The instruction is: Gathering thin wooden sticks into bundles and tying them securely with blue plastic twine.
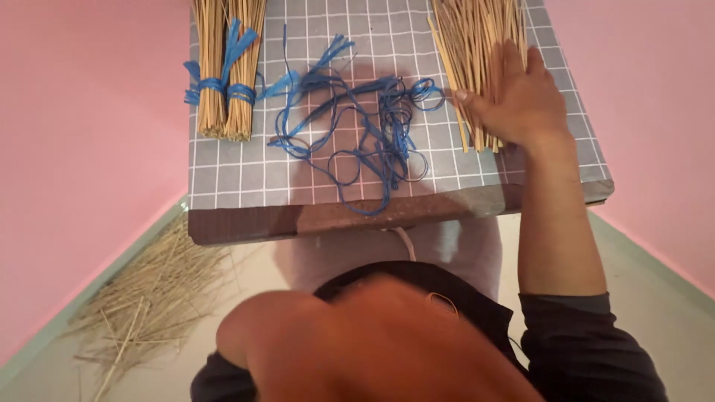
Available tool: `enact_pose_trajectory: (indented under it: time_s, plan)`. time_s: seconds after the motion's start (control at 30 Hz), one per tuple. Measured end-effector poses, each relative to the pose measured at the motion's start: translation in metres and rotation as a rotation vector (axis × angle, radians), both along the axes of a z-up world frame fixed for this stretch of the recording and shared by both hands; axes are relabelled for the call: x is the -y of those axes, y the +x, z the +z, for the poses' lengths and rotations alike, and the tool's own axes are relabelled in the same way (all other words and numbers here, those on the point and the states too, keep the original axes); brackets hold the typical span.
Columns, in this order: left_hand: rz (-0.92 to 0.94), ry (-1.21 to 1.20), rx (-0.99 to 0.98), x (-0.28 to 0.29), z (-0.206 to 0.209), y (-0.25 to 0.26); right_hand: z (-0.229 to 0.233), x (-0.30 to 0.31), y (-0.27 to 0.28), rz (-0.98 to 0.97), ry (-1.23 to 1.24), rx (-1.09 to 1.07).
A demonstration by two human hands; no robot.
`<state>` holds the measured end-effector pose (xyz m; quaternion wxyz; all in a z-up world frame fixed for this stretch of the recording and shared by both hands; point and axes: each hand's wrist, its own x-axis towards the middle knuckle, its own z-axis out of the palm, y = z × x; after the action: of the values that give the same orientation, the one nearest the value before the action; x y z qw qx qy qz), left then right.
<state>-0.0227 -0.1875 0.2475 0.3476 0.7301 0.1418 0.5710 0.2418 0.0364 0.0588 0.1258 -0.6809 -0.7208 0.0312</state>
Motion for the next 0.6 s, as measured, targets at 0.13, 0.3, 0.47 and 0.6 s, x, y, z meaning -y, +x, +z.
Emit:
enact_pose_trajectory:
  time_s: [0.13,0.3,0.47,0.6]
  plan:
    - [-0.029,0.022,-0.013,-0.025,-0.117,-0.01,0.002,-0.002,-0.002,-0.043,-0.115,0.04]
    - [0.392,-0.46,0.215,-0.071,-0.213,-0.039,-0.027,-0.01,-0.002,-0.006,-0.042,0.205]
    - [0.892,-0.271,-0.108,-0.089,-0.226,-0.069,-0.024,-0.009,-0.003,-0.051,-0.081,0.123]
    - [1.215,-0.017,-0.342,-0.109,-0.231,-0.096,0.005,0.011,-0.009,-0.021,-0.094,-0.029]
